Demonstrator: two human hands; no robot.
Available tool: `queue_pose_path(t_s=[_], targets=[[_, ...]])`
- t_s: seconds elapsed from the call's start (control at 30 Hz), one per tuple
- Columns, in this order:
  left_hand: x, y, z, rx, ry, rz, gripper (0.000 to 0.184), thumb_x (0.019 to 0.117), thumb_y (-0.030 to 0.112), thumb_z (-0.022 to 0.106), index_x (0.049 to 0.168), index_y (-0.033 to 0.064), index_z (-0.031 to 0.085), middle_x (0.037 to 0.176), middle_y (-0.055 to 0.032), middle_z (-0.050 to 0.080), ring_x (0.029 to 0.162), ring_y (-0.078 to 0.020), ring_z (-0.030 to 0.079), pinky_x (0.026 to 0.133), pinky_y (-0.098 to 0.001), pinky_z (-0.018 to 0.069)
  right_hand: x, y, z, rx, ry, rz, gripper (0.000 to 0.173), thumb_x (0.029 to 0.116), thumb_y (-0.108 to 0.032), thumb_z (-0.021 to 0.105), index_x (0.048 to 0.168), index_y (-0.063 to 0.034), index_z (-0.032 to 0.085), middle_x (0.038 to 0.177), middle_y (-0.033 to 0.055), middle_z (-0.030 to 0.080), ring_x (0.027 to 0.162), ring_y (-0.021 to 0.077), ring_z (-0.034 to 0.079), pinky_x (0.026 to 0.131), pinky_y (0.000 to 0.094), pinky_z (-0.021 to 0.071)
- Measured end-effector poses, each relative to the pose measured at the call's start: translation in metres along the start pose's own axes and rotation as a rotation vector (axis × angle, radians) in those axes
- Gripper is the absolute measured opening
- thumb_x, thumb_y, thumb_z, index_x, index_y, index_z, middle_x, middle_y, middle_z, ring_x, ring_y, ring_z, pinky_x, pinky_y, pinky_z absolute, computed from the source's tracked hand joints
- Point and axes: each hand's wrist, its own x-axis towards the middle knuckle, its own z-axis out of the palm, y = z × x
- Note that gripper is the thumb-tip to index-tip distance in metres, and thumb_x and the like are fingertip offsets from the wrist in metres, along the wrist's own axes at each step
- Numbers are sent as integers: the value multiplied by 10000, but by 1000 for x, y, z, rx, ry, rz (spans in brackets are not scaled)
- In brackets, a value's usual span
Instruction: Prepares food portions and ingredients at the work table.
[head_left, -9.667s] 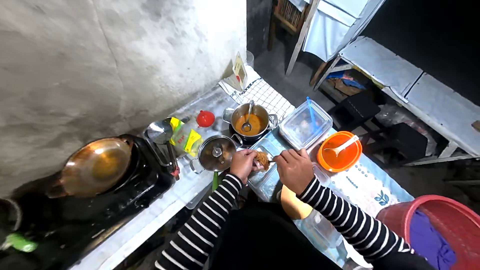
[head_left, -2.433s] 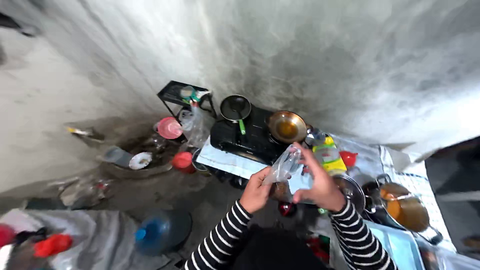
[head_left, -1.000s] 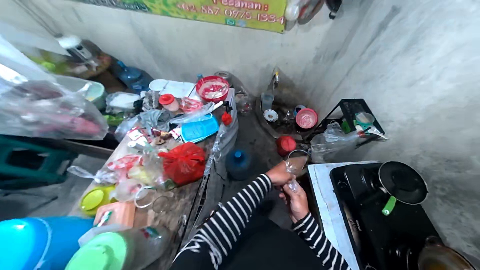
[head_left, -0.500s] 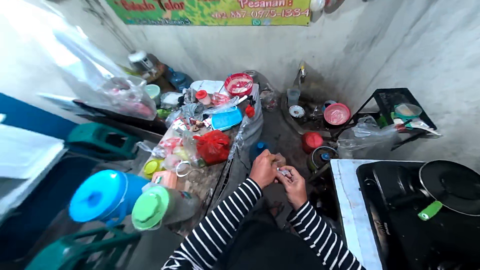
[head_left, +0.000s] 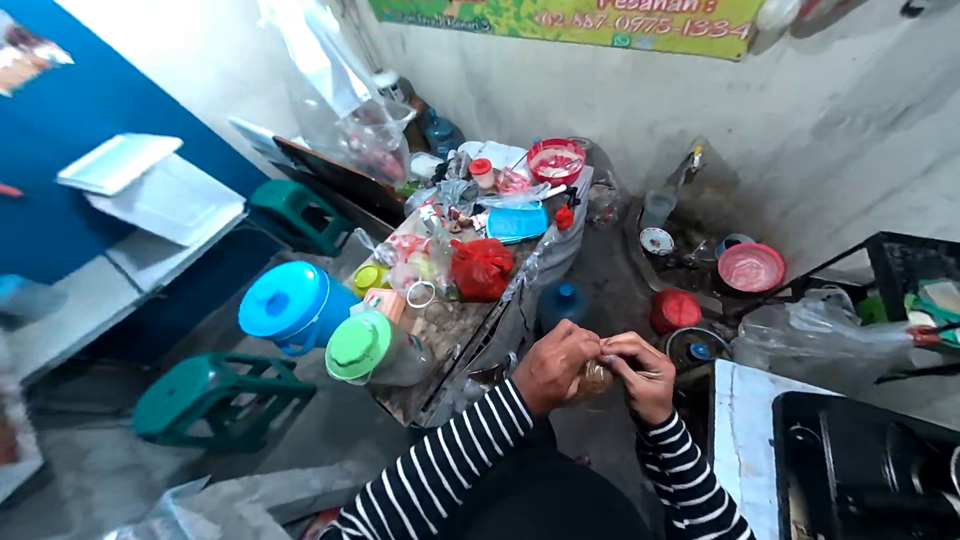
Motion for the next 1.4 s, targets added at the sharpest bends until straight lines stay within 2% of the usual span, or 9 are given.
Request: queue_pose_path(t_s=[0.27, 0.4, 0.5, 0.73, 0.93, 1.03, 1.17, 1.27, 1.4], targets=[[6, -62, -10, 139, 21, 191, 93, 988, 87, 639, 991, 40, 720, 1078, -152, 742, 909, -262, 692, 808, -353, 576, 46, 27, 17, 222, 96, 646, 150, 947, -82, 691, 1047, 10, 755, 926, 104, 742, 765, 129, 685, 701, 279, 593], [18, -106, -22, 78, -52, 202, 127, 990, 27, 612, 1058, 27, 720, 1084, -147, 734, 937, -262, 696, 813, -351, 585, 74, 60, 16, 41, -1, 622, 225, 947, -84, 686, 1139, 21, 736, 1036, 122, 754, 897, 174, 718, 819, 325, 613], [22, -139, -22, 34, -2, 106, 159, 990, 17, 617, 1099, 25, 733, 1105, -142, 732, 993, -251, 699, 860, -342, 588, 98, 90, 20, 125, -3, 719, 330, 916, -71, 696, 1230, 22, 654, 922, 93, 731, 809, 148, 704, 753, 334, 617], [12, -201, -32, -22, 162, -235, 152, 1005, 154, 656, 1020, 36, 751, 1041, -99, 741, 1024, -190, 709, 944, -320, 579, 136, 147, 40, 163, -51, 969, 48, 925, -121, 697, 919, -74, 708, 795, 56, 708, 705, 125, 676, 676, 331, 606], [0, -224, -45, -64, 187, -621, 95, 967, 140, 683, 948, 61, 733, 966, -90, 709, 917, -183, 703, 852, -338, 596, 163, 164, 76, -168, -199, 856, 124, 938, -109, 695, 983, -12, 757, 840, 84, 742, 720, 135, 692, 675, 294, 605], [-4, -229, -43, -8, 314, -779, 85, 938, 115, 696, 891, 66, 747, 920, -74, 711, 844, -155, 702, 788, -318, 605, 180, 175, 86, -220, -357, 837, 248, 848, -130, 818, 1054, -6, 756, 934, 112, 762, 772, 188, 721, 693, 324, 629], [-5, -235, -45, 86, 395, -988, 118, 948, 148, 680, 904, 87, 770, 923, -47, 742, 872, -132, 719, 831, -321, 603, 206, 201, 99, -231, -559, 792, 212, 868, -94, 809, 1070, -40, 776, 1061, 92, 759, 880, 205, 736, 785, 353, 649], [0, -235, -58, 157, 398, -1133, 144, 967, 150, 642, 960, 90, 773, 969, -45, 748, 924, -141, 719, 875, -344, 599, 224, 213, 119, -267, -660, 759, 206, 891, -111, 791, 1092, -73, 776, 1016, 47, 771, 860, 165, 742, 786, 340, 652], [15, -236, -60, 317, 395, -1246, 182, 986, 157, 607, 1032, 80, 765, 1017, -67, 744, 958, -166, 723, 896, -356, 598, 247, 223, 145, -355, -744, 658, 406, 839, -112, 773, 1227, -64, 664, 980, -8, 760, 882, 106, 721, 792, 310, 621]])
